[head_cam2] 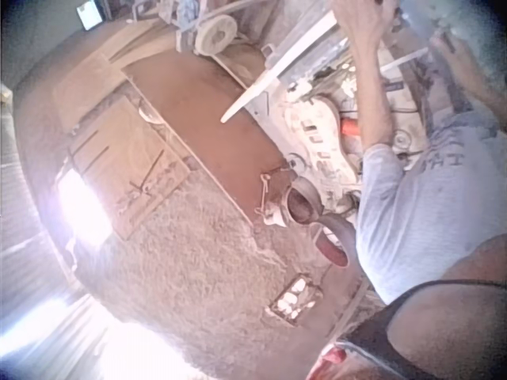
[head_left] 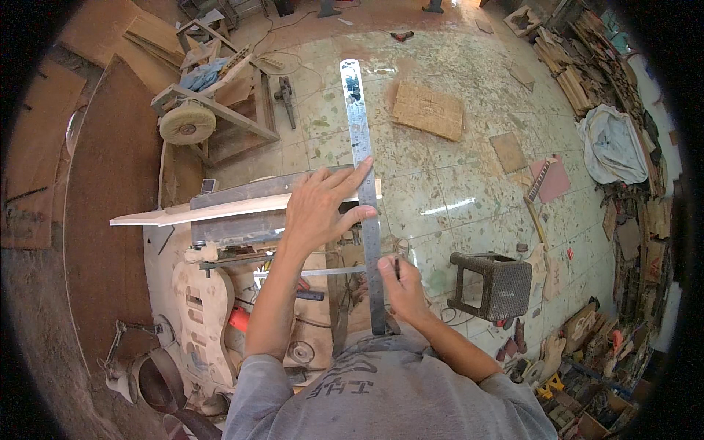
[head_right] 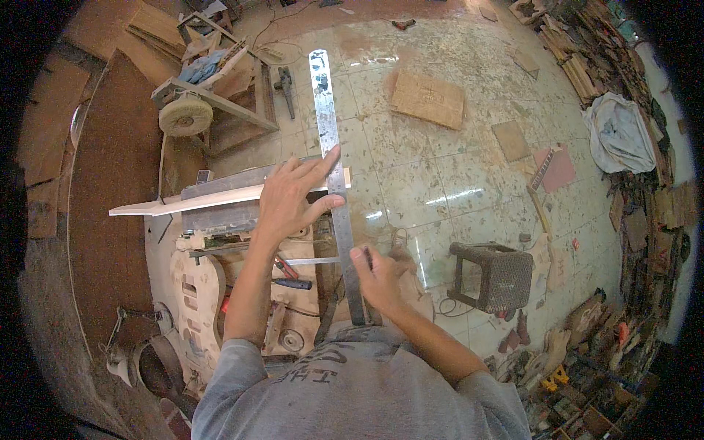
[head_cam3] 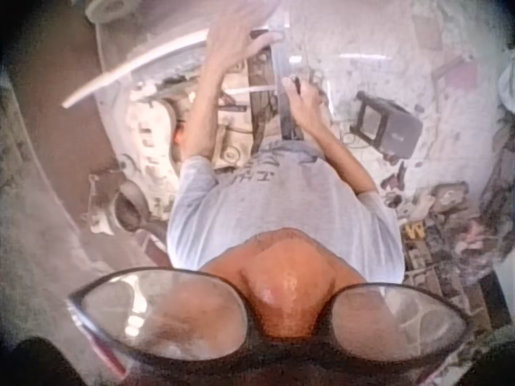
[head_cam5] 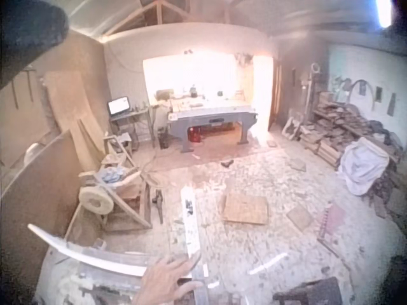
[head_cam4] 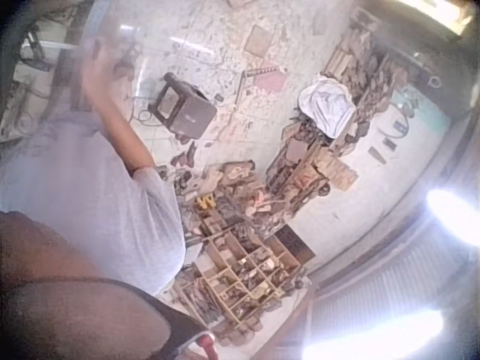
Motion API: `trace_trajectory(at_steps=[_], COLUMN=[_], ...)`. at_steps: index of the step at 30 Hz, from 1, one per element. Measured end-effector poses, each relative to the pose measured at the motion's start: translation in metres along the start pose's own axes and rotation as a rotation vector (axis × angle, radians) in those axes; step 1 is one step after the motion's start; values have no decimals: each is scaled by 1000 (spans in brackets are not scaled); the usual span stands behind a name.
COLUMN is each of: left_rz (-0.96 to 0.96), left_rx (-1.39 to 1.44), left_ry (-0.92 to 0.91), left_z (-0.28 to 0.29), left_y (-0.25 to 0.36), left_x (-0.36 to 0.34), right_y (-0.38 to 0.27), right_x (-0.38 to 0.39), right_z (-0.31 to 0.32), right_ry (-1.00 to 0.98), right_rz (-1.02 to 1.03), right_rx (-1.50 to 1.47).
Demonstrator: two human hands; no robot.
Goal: The person measures a wooden guitar neck using a T-square and pencil at a workbench, then cuts along the markings using a bandsaw.
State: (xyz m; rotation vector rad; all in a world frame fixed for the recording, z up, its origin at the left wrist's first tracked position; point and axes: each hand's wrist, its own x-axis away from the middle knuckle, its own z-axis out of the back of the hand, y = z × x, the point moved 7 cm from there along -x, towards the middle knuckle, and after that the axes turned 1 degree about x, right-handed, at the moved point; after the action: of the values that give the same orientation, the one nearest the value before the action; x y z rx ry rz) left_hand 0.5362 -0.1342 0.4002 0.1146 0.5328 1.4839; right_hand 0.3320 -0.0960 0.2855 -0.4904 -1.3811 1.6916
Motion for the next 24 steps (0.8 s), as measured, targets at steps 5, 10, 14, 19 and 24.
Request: trace_trajectory(at_steps=[5,10,14,19,24], left_rz=[8,-10,-8,-13,-23], left_rx=[-10,-35,-36,-20,-25], left_ry=[-35,-11,-39,-24,-26], left_z=[0,0,0,3,1], left_y=[3,1,0,3,1], left_x=[-1,-2,-5,-6,-4], right_y=[-16,-60,-97,-116,-132], right_x=[-21,-35,-37,-51,-54], right_z=[46,99,106,90,80], right_ry=[243,407,378,372,378], right_rz=[91,426,444,490,523], right_rx=[-228,-60,-142,-64,34])
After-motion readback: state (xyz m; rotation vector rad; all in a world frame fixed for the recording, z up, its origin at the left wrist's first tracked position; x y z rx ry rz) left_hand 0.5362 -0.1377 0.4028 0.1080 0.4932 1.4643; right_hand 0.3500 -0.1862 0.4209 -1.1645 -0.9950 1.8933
